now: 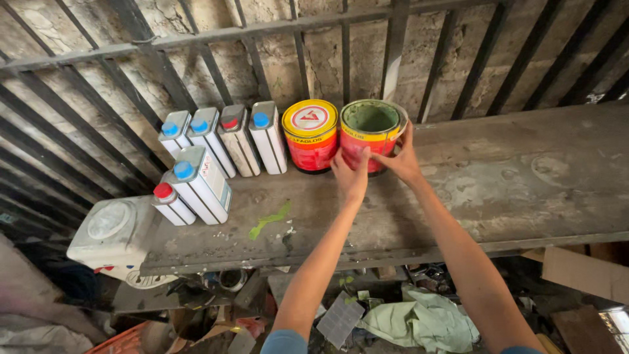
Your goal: The person organizes various paint cans and containers in a cluttered workshop. They pick up rectangular plastic bottles and round metal cans from a cardboard box on the floor and place them onto a wooden shelf. The person handles the items one by one, arranging them in rows.
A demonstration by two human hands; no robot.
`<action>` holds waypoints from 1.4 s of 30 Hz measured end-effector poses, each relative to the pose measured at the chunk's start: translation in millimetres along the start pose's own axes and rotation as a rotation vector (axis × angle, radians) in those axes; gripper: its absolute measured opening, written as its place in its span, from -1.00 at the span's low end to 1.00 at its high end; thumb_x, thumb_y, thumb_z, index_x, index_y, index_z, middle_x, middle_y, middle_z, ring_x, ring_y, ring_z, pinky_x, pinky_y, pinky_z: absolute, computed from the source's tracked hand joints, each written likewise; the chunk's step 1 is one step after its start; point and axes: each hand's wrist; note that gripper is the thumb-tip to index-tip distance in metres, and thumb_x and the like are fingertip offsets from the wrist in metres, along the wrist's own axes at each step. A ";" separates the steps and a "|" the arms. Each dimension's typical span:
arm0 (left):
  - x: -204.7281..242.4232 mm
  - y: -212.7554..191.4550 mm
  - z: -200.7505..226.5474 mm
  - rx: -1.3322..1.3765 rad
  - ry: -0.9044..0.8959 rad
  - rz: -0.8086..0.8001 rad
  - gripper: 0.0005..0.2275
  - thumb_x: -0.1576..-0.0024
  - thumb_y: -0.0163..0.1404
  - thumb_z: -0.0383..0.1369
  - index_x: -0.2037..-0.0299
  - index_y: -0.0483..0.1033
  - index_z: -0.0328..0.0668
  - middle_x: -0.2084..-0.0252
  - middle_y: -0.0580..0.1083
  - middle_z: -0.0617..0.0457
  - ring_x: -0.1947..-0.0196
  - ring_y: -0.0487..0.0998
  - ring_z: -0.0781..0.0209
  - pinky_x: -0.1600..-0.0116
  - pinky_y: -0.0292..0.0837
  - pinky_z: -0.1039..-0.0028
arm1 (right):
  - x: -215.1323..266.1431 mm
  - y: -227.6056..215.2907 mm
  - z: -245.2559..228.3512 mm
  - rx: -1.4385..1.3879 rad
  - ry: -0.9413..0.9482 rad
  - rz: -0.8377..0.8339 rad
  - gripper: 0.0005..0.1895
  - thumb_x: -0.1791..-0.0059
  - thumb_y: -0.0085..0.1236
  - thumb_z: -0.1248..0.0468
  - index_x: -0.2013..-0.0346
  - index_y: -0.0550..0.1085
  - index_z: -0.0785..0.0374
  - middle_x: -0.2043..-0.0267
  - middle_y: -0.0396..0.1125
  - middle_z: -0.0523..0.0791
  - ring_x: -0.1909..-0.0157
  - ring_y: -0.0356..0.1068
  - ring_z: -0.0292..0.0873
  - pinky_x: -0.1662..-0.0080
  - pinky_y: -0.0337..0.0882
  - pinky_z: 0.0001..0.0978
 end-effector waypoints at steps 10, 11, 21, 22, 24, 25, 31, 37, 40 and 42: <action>-17.8 36.3 -49.9 0.071 -0.011 -0.035 -0.15 -0.07 0.07 0.21 -0.35 0.23 -0.40 -0.31 0.22 -0.45 -0.33 0.24 -0.35 -0.38 0.16 0.07 | -10.2 2.8 -7.4 0.068 0.033 0.042 0.45 0.24 0.61 0.23 -0.56 -0.35 0.20 -0.52 0.04 0.09 -0.49 0.15 0.05 -0.33 0.34 -0.04; -17.4 38.7 -55.6 0.087 0.001 -0.028 -0.15 -0.09 0.06 0.23 -0.34 0.22 -0.42 -0.31 0.23 -0.45 -0.34 0.25 -0.34 -0.39 0.16 0.08 | -12.9 4.5 -4.7 0.081 0.025 0.050 0.44 0.24 0.61 0.24 -0.57 -0.35 0.20 -0.50 0.07 0.10 -0.48 0.16 0.05 -0.34 0.34 -0.06; -27.2 54.6 -78.5 0.001 -0.117 -0.021 -0.27 -0.19 -0.01 0.14 -0.32 0.33 -0.42 -0.20 0.38 -0.48 -0.24 0.38 -0.33 -0.32 0.26 0.13 | -9.9 29.1 11.9 -0.110 -0.146 0.128 0.47 0.23 0.60 0.35 -0.57 -0.41 0.26 -0.46 0.09 0.14 -0.47 0.21 0.03 -0.44 0.29 -0.08; -29.2 50.4 -82.9 -0.008 -0.099 -0.041 -0.29 -0.19 -0.01 0.13 -0.32 0.34 -0.40 -0.19 0.41 -0.46 -0.23 0.41 -0.30 -0.30 0.28 0.14 | -10.4 30.6 13.2 -0.077 -0.160 0.143 0.48 0.23 0.61 0.35 -0.56 -0.42 0.26 -0.47 0.07 0.15 -0.48 0.20 0.04 -0.44 0.28 -0.07; -32.2 43.3 -88.4 0.001 -0.089 -0.074 -0.33 -0.18 0.02 0.10 -0.27 0.39 -0.39 -0.15 0.48 -0.40 -0.18 0.49 -0.23 -0.26 0.34 0.19 | -8.2 32.8 16.2 -0.010 -0.182 0.170 0.50 0.23 0.63 0.37 -0.55 -0.44 0.25 -0.49 0.02 0.17 -0.50 0.16 0.06 -0.45 0.25 -0.05; -32.0 40.7 -91.2 0.020 -0.097 -0.086 -0.35 -0.15 0.04 0.08 -0.24 0.42 -0.39 -0.12 0.52 -0.36 -0.14 0.54 -0.19 -0.23 0.39 0.22 | -6.9 29.6 17.3 -0.019 -0.150 0.139 0.51 0.25 0.63 0.35 -0.55 -0.45 0.25 -0.49 0.01 0.17 -0.50 0.16 0.05 -0.44 0.27 -0.06; -35.4 45.7 -112.9 0.164 -0.106 -0.094 -0.41 -0.11 0.17 -0.09 -0.20 0.41 -0.44 -0.11 0.51 -0.29 -0.10 0.56 -0.03 -0.18 0.43 0.31 | -16.8 6.6 11.6 -0.121 0.079 0.010 0.70 0.31 0.68 0.23 -0.47 -0.69 0.23 -0.54 -0.11 0.17 -0.52 0.07 0.05 -0.44 0.18 -0.05; -36.9 43.9 -125.1 0.242 -0.200 -0.085 -0.53 -0.22 0.04 -0.13 -0.13 0.52 -0.46 -0.08 0.58 -0.17 -0.07 0.58 0.11 -0.19 0.41 0.39 | -12.3 27.2 13.1 0.057 0.000 0.081 0.75 0.34 0.71 0.14 -0.42 -0.72 0.34 -0.55 -0.09 0.21 -0.54 0.05 0.08 -0.45 0.13 -0.08; -38.6 39.9 -125.1 0.312 -0.244 -0.106 -0.55 -0.25 -0.01 -0.12 -0.13 0.53 -0.42 -0.10 0.58 -0.11 -0.11 0.56 0.14 -0.21 0.37 0.42 | -7.9 35.9 21.8 0.178 0.006 0.129 0.70 0.31 0.69 0.10 -0.46 -0.64 0.39 -0.56 -0.07 0.21 -0.55 0.07 0.06 -0.46 0.16 -0.13; -38.4 38.4 -123.6 0.329 -0.236 -0.123 -0.54 -0.25 -0.01 -0.10 -0.14 0.52 -0.41 -0.11 0.57 -0.11 -0.15 0.54 0.13 -0.24 0.36 0.42 | -6.9 35.7 27.8 0.111 -0.036 0.118 0.68 0.28 0.66 0.09 -0.47 -0.64 0.42 -0.56 -0.07 0.21 -0.56 0.06 0.05 -0.48 0.14 -0.14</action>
Point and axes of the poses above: each hand's wrist, its own x-axis away from the middle knuckle, its own y-axis out of the palm, z = x × y
